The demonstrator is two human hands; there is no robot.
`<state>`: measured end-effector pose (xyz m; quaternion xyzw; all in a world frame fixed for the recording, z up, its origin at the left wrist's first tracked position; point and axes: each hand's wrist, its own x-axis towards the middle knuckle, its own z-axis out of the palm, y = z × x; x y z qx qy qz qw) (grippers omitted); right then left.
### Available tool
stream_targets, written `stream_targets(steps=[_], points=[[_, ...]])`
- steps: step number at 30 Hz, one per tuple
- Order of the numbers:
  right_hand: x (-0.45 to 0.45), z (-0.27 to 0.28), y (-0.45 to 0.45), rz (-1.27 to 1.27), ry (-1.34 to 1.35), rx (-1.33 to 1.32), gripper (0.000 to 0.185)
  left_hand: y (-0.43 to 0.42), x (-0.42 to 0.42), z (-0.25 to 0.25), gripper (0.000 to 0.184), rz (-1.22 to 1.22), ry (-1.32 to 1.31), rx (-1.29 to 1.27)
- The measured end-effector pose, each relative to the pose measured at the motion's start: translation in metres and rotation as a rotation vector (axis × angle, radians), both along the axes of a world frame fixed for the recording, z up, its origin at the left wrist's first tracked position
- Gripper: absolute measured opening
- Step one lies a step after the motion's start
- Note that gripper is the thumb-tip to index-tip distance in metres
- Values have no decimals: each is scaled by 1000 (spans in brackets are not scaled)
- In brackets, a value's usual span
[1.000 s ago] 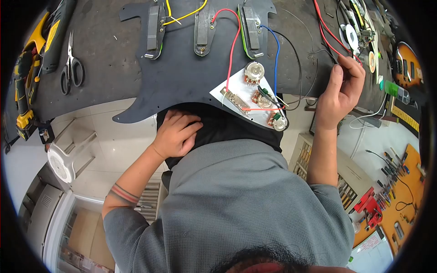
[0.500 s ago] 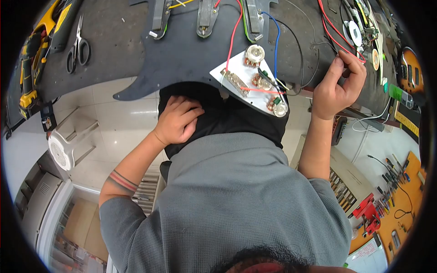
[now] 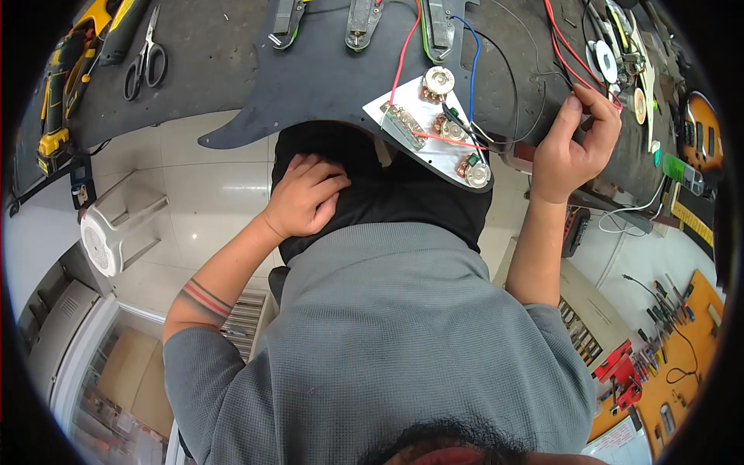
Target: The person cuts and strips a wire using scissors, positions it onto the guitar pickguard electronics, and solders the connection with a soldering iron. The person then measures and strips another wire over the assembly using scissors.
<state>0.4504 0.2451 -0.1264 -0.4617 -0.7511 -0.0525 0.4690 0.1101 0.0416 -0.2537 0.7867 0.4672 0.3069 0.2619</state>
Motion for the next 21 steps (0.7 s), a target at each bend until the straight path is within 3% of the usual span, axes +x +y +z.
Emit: stream_targets(steps=[18, 21], points=[[1, 2, -5, 18, -42, -33, 15, -1, 0, 0, 31, 3, 4, -10], [-12, 11, -16, 142, 400, -215, 19, 0, 0, 2, 30, -20, 14, 1]])
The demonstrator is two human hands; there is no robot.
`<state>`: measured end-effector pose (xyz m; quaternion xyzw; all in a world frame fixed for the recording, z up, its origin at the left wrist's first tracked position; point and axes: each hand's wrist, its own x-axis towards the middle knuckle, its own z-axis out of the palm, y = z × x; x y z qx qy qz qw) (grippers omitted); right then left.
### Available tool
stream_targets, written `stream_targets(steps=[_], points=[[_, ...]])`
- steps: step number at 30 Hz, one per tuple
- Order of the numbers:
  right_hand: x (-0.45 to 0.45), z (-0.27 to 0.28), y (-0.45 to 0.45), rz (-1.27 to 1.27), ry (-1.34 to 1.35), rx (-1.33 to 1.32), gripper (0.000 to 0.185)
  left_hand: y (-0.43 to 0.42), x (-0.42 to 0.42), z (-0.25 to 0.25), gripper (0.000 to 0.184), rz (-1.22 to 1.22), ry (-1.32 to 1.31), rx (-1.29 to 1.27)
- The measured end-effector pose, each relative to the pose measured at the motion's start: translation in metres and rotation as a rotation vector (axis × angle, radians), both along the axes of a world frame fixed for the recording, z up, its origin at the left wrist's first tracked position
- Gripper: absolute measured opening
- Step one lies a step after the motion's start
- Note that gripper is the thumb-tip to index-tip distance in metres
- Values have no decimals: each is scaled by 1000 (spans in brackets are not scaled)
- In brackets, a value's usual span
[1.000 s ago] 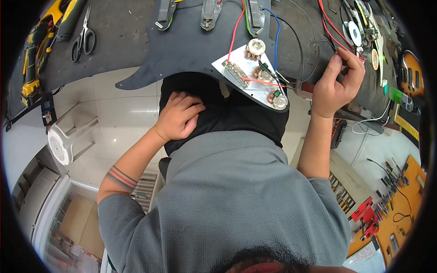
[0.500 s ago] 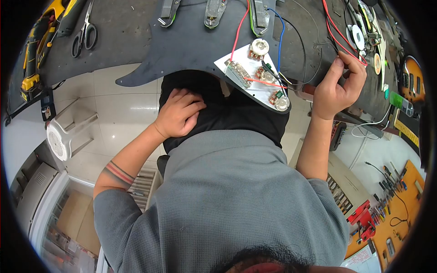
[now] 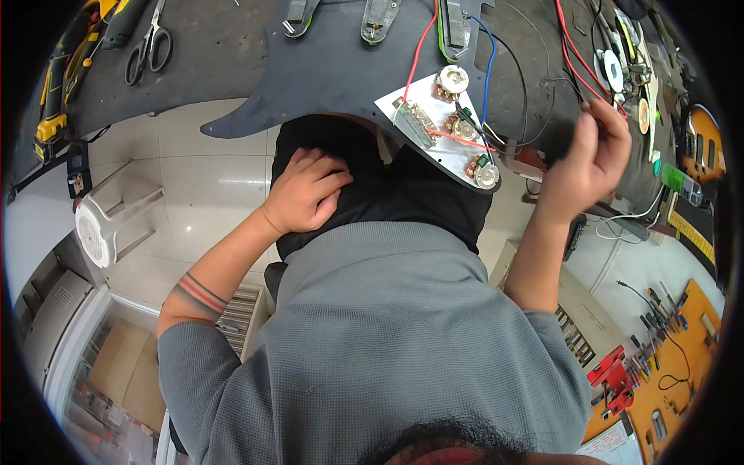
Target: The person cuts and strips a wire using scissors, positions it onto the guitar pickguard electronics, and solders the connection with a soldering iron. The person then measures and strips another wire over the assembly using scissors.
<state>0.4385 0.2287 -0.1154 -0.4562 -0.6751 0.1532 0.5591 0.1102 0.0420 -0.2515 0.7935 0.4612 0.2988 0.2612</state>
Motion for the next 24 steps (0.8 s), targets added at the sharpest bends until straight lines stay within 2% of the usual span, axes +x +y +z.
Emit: stream_targets(steps=[1, 3, 6, 8, 13, 18, 24], points=[[-10, 11, -11, 49, 197, -73, 22, 0, -1, 3, 30, -23, 14, 17], [-23, 32, -33, 173, 174, -71, 23, 2, -1, 15, 30, -78, 24, 89], [-39, 69, -46, 392, -470, -27, 32, 4, 9, 54, 32, -135, -18, 299], [-54, 78, -47, 463, -660, -71, 39, 13, 18, 91, 35, -101, -77, 489], [-66, 69, -44, 442, -709, -84, 36, 52, 19, 148, 41, 162, 36, 615], [-71, 70, -43, 431, -733, -74, 33, 75, 20, 141, 48, 226, 99, 625], [-71, 59, -39, 437, -709, -53, 31, 80, 21, 137, 46, 220, 117, 616]])
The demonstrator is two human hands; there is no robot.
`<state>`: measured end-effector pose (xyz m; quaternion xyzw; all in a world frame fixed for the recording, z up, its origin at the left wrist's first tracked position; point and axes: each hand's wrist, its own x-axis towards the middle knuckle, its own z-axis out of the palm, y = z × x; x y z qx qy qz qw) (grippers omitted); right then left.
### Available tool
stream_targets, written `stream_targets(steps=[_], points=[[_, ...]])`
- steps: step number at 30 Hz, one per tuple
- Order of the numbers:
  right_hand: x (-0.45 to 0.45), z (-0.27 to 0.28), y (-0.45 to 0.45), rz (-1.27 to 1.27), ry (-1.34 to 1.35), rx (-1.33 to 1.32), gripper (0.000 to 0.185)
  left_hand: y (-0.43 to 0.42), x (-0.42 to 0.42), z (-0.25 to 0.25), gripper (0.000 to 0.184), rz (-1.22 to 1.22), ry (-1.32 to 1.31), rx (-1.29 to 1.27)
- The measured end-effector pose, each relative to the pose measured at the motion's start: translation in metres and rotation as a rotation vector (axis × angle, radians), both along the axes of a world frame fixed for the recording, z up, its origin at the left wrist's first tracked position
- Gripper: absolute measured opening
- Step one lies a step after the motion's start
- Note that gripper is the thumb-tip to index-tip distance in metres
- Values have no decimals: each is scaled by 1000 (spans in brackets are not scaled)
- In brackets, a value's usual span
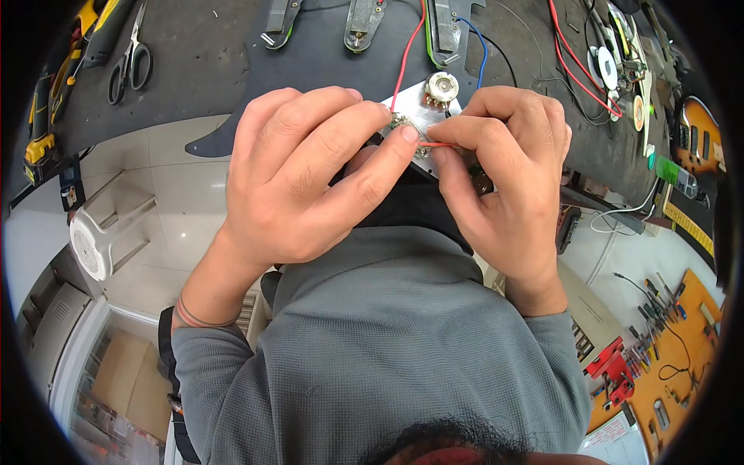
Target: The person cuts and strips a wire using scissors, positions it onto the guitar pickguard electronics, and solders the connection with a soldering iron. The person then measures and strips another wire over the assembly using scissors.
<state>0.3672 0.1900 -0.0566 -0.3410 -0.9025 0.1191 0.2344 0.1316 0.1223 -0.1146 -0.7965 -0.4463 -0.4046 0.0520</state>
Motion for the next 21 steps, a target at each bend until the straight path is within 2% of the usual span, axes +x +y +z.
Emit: stream_targets(steps=[21], points=[[-6, -7, 6, 67, 66, 131, 30, 5, 1, 0, 39, -33, -84, -21]])
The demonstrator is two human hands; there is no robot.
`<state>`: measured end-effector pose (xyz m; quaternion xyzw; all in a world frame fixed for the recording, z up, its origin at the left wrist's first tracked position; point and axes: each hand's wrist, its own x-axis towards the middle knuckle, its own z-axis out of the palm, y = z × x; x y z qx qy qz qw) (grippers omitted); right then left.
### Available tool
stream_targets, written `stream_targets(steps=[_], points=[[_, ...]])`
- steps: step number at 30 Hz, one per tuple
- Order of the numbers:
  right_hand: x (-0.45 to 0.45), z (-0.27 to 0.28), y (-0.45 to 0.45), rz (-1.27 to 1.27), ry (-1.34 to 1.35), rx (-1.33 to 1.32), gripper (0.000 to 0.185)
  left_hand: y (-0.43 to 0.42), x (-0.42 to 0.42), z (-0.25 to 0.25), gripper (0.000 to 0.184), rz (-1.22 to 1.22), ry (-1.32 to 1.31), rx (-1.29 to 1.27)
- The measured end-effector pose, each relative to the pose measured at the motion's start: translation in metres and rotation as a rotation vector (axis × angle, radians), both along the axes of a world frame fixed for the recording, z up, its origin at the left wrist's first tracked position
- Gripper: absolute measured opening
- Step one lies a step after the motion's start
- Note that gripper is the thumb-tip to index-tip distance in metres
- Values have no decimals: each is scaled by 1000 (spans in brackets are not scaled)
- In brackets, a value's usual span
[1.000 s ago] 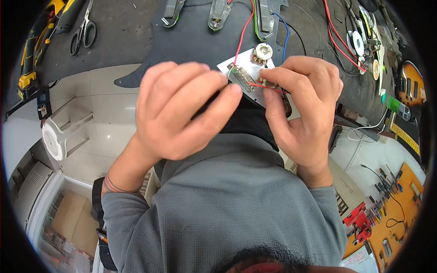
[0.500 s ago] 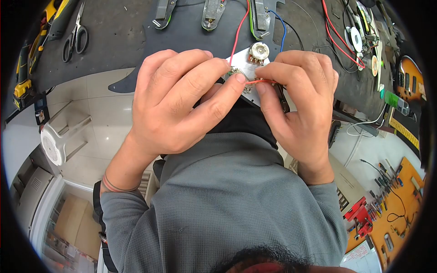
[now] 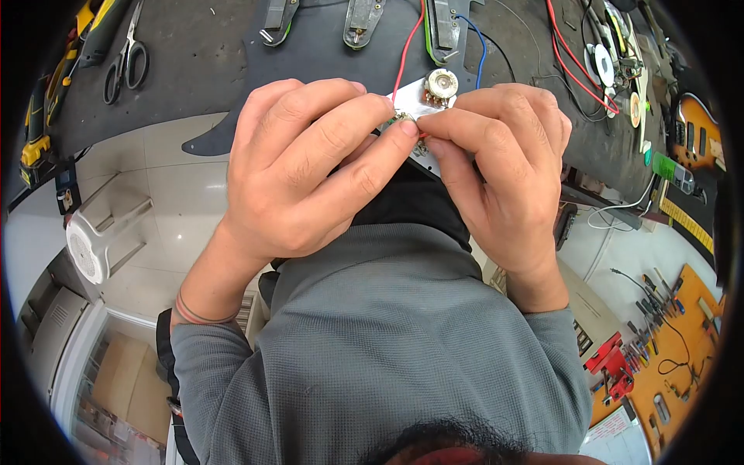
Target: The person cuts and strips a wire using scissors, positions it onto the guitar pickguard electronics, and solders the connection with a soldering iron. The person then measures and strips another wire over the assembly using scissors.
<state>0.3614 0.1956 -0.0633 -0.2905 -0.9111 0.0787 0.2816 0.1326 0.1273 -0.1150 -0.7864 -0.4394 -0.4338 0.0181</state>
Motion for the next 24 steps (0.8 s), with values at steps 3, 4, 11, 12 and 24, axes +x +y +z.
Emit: stream_targets(steps=[3, 4, 11, 12, 24], points=[[-1, -1, 0, -3, 0, 2, 30, 2, -2, 1, 38, -33, -31, -24], [-1, 0, -1, -5, -2, 2, 30, 4, -2, 5, 37, -50, -58, -52], [-1, -1, 0, 1, -11, 23, 29, 9, -8, 8, 36, -40, -142, -81], [-2, -1, 0, 3, -19, 33, 28, 8, -9, 8, 36, -42, -143, -80], [-5, 4, 2, 17, -57, 93, 24, 6, -6, 8, 41, -50, -121, -81]])
